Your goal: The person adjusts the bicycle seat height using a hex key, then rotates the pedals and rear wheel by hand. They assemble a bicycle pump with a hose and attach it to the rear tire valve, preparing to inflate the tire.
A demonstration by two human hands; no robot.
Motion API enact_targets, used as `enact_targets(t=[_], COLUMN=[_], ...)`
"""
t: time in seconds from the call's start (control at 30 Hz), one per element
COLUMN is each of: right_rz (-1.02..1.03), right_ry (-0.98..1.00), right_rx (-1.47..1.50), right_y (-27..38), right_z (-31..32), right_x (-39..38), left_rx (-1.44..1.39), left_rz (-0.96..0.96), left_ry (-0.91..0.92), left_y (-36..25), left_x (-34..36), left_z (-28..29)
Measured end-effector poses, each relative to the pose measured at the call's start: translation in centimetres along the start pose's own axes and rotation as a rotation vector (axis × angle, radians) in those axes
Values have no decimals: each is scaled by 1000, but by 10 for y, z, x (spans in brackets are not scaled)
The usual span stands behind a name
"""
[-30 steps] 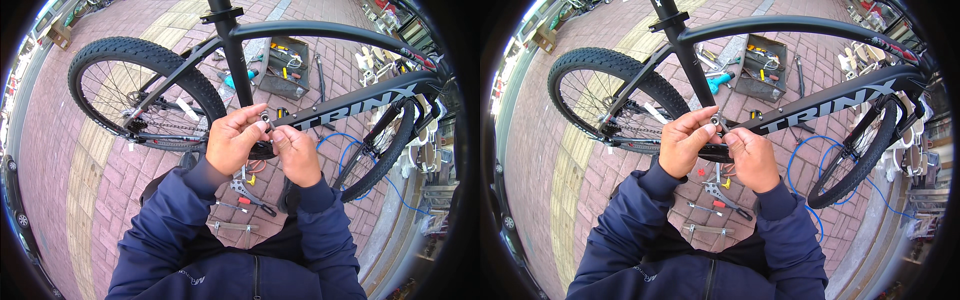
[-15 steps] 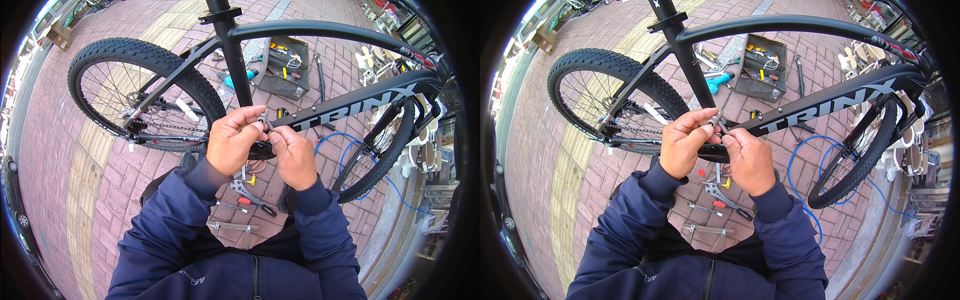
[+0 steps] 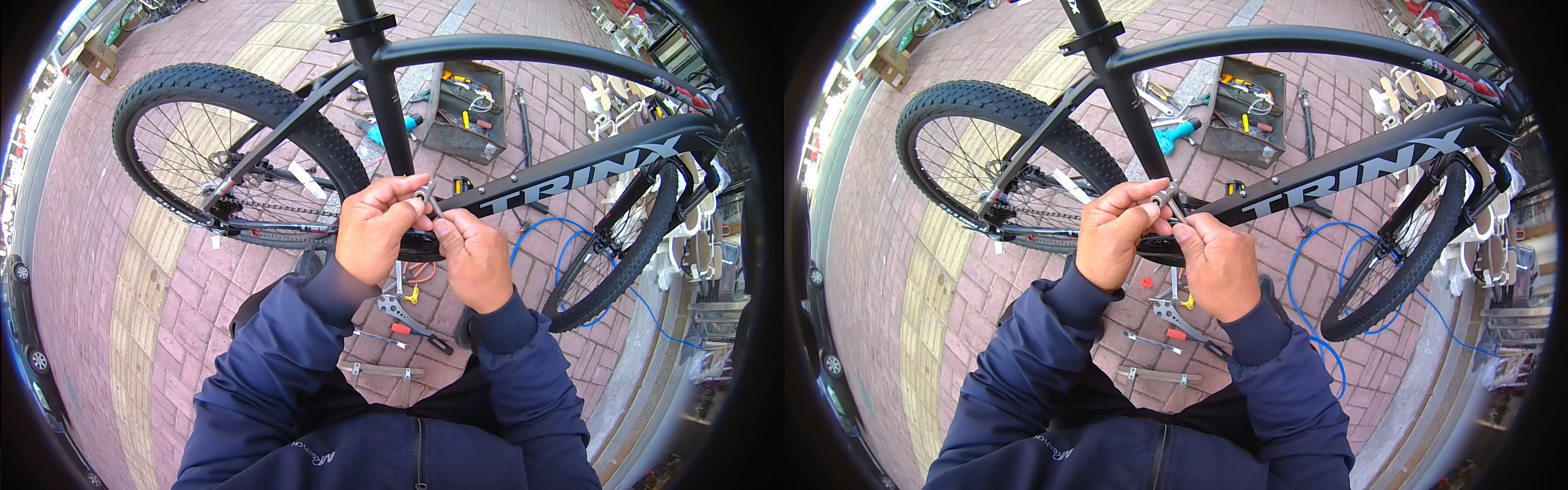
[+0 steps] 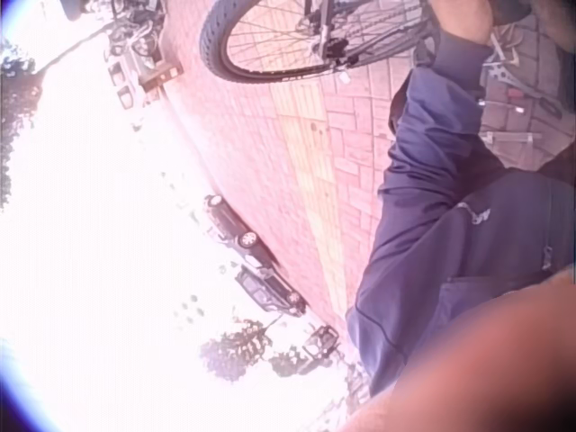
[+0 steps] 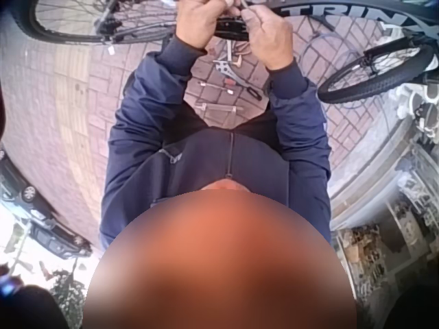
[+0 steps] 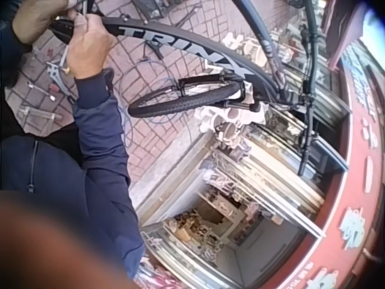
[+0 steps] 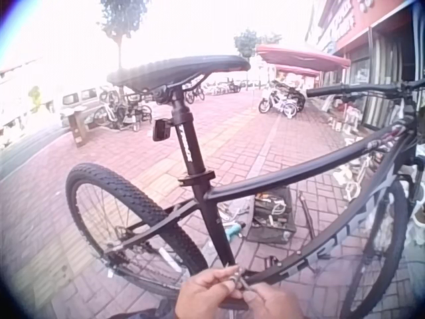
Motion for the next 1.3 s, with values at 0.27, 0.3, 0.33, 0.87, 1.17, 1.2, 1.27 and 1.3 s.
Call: enact_targets(t=[0.27, 0.3, 0.33, 0.87, 1.17, 1.2, 1.27, 1.3], right_rz=[-24, -20, -15, -77, 89, 92, 108, 122], right_ry=[55, 61, 69, 183, -83, -87, -126, -162], right_rx=[83, 90, 98, 266, -40, -38, -28, -20], right_y=[-9, -10, -10, -22, -3, -3, -1, 0], right_z=[-2, -1, 0, -6, 5, 5, 7, 8], right_x=[3, 3, 4, 7, 2, 2, 2, 2], left_rx=[77, 77, 78, 66, 67, 58, 30, 43], left_rz=[-51, -58, -66, -93, -44, -28, 8, 1], left_ry=[26, 29, 33, 63, 94, 87, 74, 75], left_y=[0, 0, 0, 3, -4, -4, -4, -5], left_x=[0, 0, -1, -1, 5, 5, 6, 7], left_z=[-5, -5, -6, -7, -5, -3, 0, 1])
Point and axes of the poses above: each hand's wrist, its own x-axis towards the middle knuckle, its own z-axis out of the back of the hand, y = z × x, the point moved 7 cm from there along x, towards the middle knuckle, and after that the axes turned 10 degrees about -x, right-handed, at the moved point
